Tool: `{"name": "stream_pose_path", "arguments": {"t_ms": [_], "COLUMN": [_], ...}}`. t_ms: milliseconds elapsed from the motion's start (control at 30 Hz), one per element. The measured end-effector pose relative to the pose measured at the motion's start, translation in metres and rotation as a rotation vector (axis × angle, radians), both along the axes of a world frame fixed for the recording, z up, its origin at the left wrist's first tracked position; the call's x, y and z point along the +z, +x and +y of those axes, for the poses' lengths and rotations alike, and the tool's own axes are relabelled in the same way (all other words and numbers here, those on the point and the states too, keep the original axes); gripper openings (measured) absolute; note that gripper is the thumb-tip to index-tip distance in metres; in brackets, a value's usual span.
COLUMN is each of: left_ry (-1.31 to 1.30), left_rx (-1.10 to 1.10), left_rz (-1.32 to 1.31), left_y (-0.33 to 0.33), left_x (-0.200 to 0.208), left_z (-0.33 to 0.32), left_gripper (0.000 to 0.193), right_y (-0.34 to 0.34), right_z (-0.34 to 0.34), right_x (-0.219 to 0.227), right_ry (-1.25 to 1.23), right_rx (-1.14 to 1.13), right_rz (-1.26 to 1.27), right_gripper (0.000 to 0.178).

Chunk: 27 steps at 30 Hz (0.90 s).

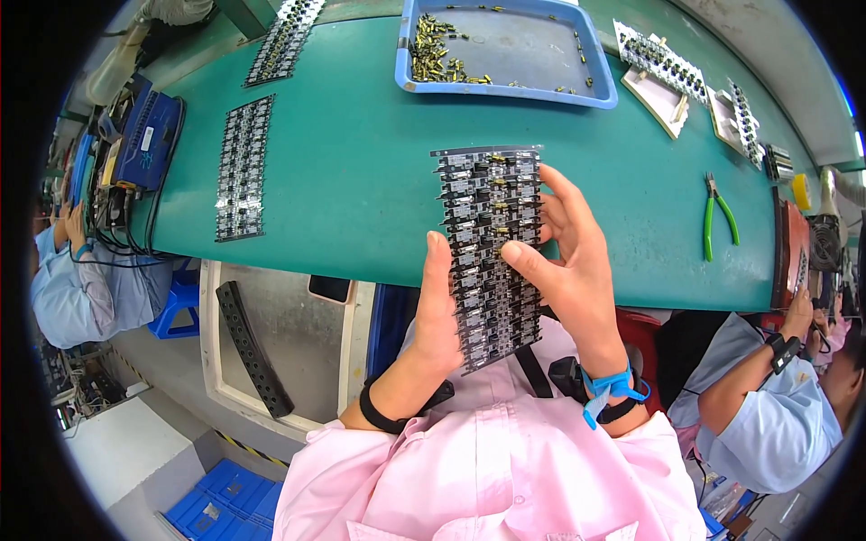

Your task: The person picks up components from a tray and inserts them into a circuit board held in their other hand. After repeating this process for several components, they set the board aside and pick up a new one to continue the assembly.

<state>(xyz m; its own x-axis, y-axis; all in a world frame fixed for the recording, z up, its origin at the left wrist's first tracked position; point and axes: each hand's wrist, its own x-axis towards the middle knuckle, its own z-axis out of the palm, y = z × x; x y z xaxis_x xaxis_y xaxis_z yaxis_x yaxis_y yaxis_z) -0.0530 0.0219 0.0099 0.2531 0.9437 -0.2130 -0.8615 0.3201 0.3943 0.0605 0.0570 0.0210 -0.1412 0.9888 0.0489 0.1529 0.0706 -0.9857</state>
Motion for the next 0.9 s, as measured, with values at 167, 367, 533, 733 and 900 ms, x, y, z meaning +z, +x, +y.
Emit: {"name": "stream_pose_path", "arguments": {"t_ms": [167,367,533,733,900], "left_ry": [0.034,0.079,0.086,0.071,0.315], "left_rx": [-0.015,-0.068,-0.092,0.069,0.295], "left_rz": [-0.023,-0.189,-0.112,0.252,0.869], "left_y": [0.007,0.014,0.027,0.003,-0.019], "left_x": [-0.002,0.002,0.009,-0.003,-0.007], "left_z": [0.0,-0.009,-0.011,-0.025,-0.03], "left_gripper": [0.055,0.058,0.068,0.055,0.027], "right_y": [0.01,0.022,0.037,0.024,0.015], "right_z": [0.001,-0.005,0.007,0.022,0.041], "right_x": [0.003,0.016,0.02,0.016,0.033], "right_ry": [-0.178,-0.291,-0.352,-0.147,-0.146], "right_rx": [0.093,0.14,0.094,0.108,0.136], "right_rz": [0.192,0.469,0.263,0.396,0.313], "right_gripper": [0.05,0.031,0.016,0.008,0.007]}}
